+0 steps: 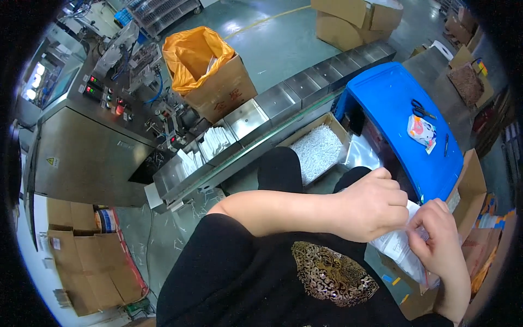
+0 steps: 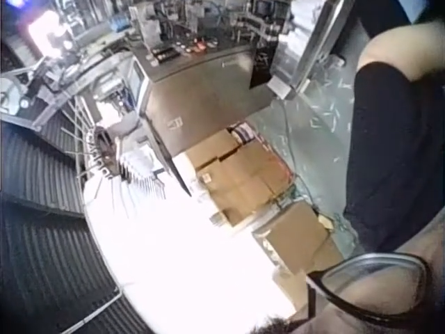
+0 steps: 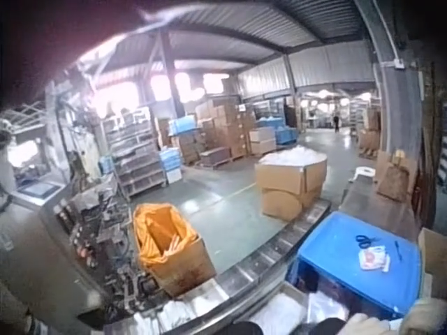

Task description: Packing small items into plastic bags, sealing them, and placing them into cardboard boxes for shipping.

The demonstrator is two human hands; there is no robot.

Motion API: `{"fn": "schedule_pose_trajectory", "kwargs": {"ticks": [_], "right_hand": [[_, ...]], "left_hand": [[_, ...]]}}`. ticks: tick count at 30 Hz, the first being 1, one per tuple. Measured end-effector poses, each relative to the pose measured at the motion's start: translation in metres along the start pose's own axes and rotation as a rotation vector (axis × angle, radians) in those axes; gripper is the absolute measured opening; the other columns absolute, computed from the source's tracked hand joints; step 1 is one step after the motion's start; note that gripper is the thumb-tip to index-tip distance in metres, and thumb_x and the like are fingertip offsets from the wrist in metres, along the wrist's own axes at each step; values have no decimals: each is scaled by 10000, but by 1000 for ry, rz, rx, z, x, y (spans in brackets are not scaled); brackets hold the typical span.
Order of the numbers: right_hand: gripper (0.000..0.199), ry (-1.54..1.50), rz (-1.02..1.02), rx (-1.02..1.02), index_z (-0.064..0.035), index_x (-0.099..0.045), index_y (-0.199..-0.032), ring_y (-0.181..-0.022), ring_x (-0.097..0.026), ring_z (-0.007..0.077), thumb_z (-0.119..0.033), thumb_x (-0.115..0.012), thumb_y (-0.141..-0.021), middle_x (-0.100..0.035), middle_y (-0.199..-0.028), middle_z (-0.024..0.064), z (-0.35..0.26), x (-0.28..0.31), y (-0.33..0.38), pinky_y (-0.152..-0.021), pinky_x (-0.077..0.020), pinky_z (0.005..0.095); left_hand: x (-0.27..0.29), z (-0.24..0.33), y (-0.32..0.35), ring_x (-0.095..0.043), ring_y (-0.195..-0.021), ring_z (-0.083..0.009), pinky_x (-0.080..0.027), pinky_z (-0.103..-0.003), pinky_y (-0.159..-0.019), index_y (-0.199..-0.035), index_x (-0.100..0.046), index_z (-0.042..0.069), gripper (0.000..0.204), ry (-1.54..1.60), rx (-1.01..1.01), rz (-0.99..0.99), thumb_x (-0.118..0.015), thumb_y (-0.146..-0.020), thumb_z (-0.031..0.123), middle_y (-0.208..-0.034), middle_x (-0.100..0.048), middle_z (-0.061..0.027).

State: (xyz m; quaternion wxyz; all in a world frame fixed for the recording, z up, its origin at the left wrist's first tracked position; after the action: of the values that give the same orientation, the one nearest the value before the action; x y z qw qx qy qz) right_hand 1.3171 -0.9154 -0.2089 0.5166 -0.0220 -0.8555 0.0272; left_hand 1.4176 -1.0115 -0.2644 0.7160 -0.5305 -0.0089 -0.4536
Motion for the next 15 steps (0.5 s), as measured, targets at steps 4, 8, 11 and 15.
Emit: {"fn": "schedule_pose_trajectory", "kwargs": {"ticks": [4, 8, 11, 15], "right_hand": [[153, 178, -14, -47, -38, -450, -705, -733, -450, 297, -7, -574, -621, -454, -720, 115, 30, 0, 33, -652, -370, 334], [179, 326, 99, 77, -32, -452, -752, -741, -469, 315, 11, -578, -631, -488, -794, 126, 22, -2, 30, -671, -384, 376], [191, 349, 123, 84, -26, -448, -795, -740, -471, 327, 35, -559, -652, -486, -810, 139, 25, -11, 29, -666, -395, 388], [179, 215, 225, 32, -19, -453, -797, -692, -469, 310, 32, -557, -661, -464, -747, 140, 51, -20, 30, -606, -396, 362]], "left_hand": [[2, -17, 15, -489, -689, -214, -333, -355, -670, -704, -532, 103, 103, -12, 102, -14, -608, -665, 162, -709, -482, -31], [9, -14, -8, -491, -740, -226, -329, -350, -689, -729, -556, 70, 102, -280, 93, -158, -566, -662, 148, -746, -507, -54], [-3, 7, -34, -507, -774, -221, -346, -345, -697, -733, -589, 62, 123, -442, 44, -469, -562, -656, 153, -773, -534, -58], [-38, -7, -28, -527, -758, -224, -381, -336, -675, -729, -576, 59, 112, -341, 7, -382, -560, -657, 143, -748, -531, -74]]}}
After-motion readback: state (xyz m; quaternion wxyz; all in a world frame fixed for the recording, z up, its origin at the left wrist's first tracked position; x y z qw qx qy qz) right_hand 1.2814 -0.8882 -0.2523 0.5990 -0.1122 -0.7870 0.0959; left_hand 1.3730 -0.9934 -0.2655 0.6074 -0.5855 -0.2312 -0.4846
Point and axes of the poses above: each hand's wrist, its own y-axis away from the middle knuckle, its own x-axis out of the back of the hand, z = x × y, the point moved 4 cm from there along -y, towards the middle knuckle
